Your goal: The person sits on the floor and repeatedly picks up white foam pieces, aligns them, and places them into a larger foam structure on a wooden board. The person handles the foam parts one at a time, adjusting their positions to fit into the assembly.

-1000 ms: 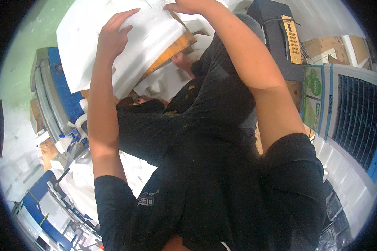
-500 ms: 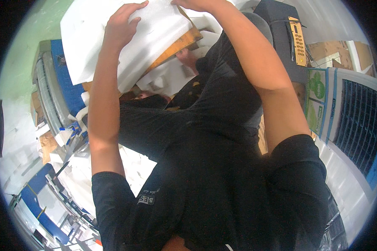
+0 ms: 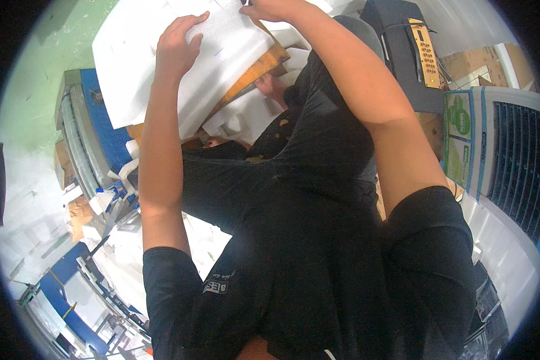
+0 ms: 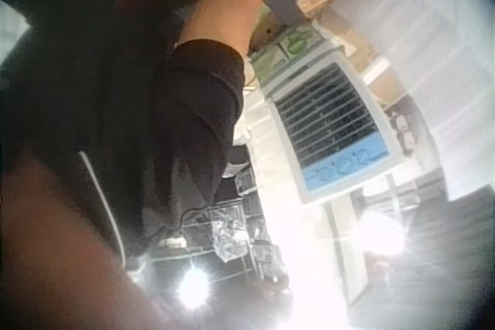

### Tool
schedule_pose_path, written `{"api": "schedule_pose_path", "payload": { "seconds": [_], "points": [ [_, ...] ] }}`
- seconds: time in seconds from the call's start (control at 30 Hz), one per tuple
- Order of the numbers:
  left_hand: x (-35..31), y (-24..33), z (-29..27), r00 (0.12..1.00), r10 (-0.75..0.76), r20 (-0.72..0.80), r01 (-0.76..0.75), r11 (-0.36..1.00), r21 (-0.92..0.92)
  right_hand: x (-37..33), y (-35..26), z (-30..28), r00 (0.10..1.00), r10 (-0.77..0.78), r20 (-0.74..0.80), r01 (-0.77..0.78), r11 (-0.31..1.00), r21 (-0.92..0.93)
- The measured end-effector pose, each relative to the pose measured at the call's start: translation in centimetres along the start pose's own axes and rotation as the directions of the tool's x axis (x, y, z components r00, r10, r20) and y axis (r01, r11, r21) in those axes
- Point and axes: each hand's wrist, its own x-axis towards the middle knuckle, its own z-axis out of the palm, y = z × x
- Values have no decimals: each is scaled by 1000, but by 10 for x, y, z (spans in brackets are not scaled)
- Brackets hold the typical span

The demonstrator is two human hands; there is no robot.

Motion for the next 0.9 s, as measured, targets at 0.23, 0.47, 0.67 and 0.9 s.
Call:
{"api": "schedule_pose_path", "payload": {
  "seconds": [0.23, 0.47, 0.67, 0.9],
  "points": [
    [13, 10, -5, 896, -388, 216, 410, 910, -62, 0, -4, -1, 1000, 21, 15, -21, 1000, -22],
    [10, 3, 0, 912, -386, 138, 406, 897, -174, 1, -2, 0, 993, 114, -39, -113, 993, 14],
    [7, 5, 14, 989, -66, -135, 56, 995, -79, 4, -9, 5, 992, 123, -3, -123, 989, -85],
    [3, 2, 23, 986, -42, -161, 45, 999, 14, 8, -15, 11, 998, 60, 14, -57, 986, -155]
  ]
}}
